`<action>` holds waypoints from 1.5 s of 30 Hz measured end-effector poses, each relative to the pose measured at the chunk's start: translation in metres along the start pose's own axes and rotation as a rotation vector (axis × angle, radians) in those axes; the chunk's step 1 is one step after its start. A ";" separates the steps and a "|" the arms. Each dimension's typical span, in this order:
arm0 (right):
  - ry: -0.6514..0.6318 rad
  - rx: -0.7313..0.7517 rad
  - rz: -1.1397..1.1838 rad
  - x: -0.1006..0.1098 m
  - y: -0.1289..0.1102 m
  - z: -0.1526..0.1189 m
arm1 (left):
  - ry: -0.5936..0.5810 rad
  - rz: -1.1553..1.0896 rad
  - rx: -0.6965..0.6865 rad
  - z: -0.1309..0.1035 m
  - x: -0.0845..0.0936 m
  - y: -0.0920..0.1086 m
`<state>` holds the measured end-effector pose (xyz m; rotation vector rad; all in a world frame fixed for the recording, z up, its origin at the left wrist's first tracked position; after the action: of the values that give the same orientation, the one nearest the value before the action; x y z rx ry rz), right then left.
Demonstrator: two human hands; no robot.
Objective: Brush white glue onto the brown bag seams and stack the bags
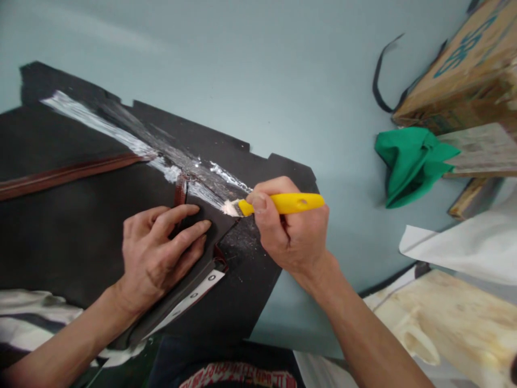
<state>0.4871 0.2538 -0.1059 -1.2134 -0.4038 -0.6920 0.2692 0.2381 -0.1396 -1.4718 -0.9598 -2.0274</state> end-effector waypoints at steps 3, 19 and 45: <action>0.035 -0.015 0.017 -0.001 -0.002 0.001 | 0.000 -0.005 0.003 -0.001 -0.001 -0.001; -0.032 0.000 0.115 -0.010 0.000 -0.004 | 0.021 -0.025 0.003 -0.003 -0.003 -0.003; -0.028 -0.079 0.018 0.014 0.008 -0.032 | -0.012 -0.030 0.034 -0.005 -0.005 -0.004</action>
<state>0.5005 0.2215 -0.1132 -1.3017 -0.3912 -0.6811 0.2646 0.2367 -0.1461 -1.4620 -1.0226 -2.0152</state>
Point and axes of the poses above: each hand's wrist, its own z-axis towards the middle knuckle, its own x-axis out of the back of the hand, y = z × x, the point moved 4 cm from there along z, towards the middle knuckle
